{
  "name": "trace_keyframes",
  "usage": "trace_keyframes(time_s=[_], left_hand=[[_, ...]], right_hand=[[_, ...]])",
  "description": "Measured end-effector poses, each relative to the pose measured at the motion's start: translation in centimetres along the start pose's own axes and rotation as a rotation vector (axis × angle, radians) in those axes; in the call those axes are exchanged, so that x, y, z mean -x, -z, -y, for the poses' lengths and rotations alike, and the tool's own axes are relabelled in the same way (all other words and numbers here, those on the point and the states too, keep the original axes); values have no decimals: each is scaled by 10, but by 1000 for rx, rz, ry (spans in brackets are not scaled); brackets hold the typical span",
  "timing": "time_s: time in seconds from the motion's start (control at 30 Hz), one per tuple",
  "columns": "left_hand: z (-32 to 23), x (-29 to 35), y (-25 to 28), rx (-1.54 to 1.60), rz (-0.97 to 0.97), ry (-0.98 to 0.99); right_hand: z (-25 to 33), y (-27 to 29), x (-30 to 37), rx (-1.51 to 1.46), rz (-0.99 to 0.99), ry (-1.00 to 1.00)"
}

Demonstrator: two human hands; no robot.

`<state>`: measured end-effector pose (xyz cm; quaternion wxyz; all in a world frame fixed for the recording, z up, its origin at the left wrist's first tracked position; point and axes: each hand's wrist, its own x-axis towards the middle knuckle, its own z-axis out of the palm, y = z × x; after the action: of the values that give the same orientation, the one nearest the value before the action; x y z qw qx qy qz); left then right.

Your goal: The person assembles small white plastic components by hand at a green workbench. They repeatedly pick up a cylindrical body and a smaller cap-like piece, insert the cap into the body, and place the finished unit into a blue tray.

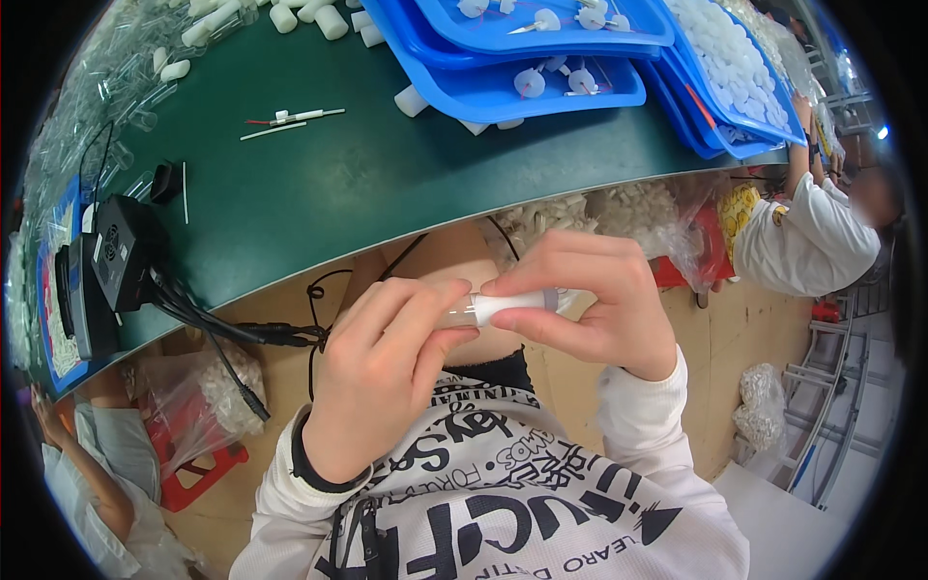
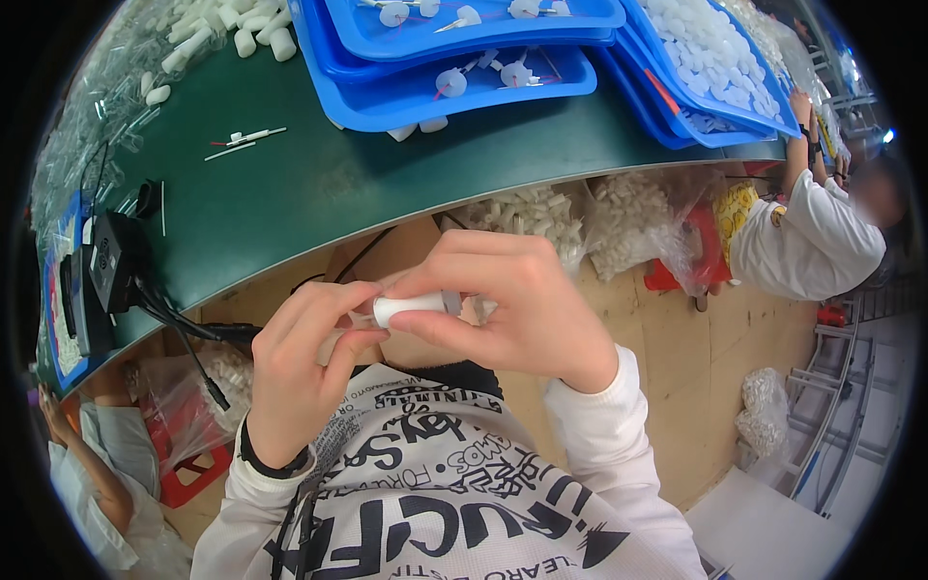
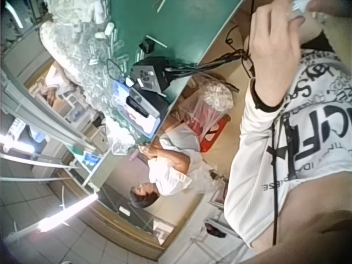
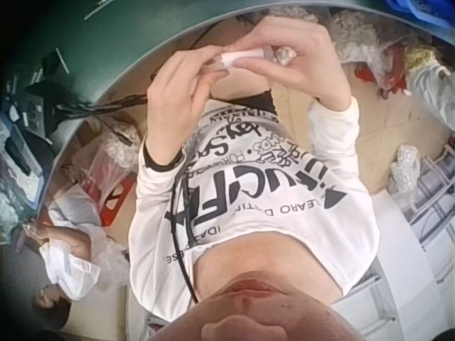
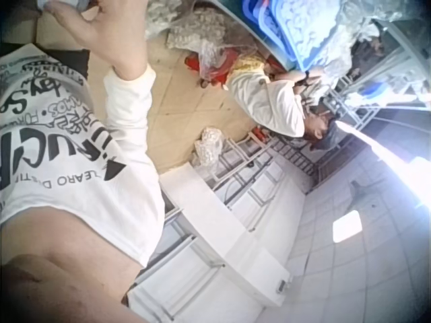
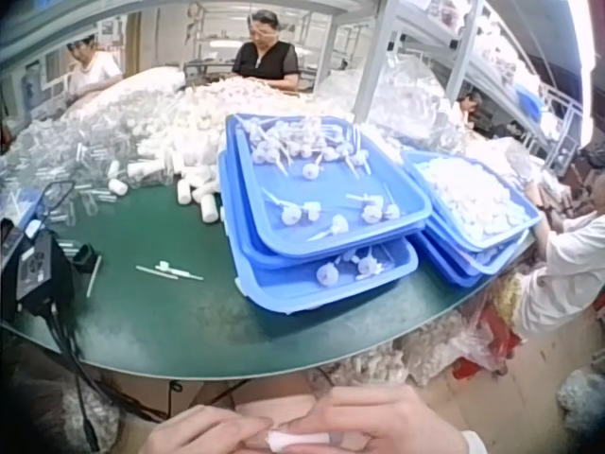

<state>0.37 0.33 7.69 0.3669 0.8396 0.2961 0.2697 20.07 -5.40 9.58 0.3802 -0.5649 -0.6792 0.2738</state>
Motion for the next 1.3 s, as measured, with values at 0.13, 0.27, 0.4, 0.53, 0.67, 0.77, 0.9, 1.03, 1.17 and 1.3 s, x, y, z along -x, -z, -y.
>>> trace_keyframes(time_s=[0.13,0.27,0.4,0.53,0.67,0.77,0.9,1.03,1.17,1.3], left_hand=[[3,0,-6,-144,-54,-90],[6,-1,-9,-200,-100,-141],[3,2,-1,-106,-95,-31],[3,2,0,-62,-71,-39],[3,1,-5,-41,-110,-58],[5,3,-8,-63,-139,-94],[6,6,-7,-130,-153,-91],[6,11,-8,-116,-156,-115],[6,10,-7,-113,-143,-165],[2,12,-5,28,-134,-173]], right_hand=[[-2,-3,0,8,45,-86],[1,-7,-2,-66,30,-152],[1,-2,4,-281,-193,-178],[-8,1,19,-314,-295,-114],[-17,-14,20,-170,-313,63],[-17,-24,20,-124,-327,87],[-12,-31,22,-190,-317,-21],[-6,-30,25,-258,-255,-57],[-10,-35,26,-381,-227,-102],[5,-30,22,-587,-234,-202]])
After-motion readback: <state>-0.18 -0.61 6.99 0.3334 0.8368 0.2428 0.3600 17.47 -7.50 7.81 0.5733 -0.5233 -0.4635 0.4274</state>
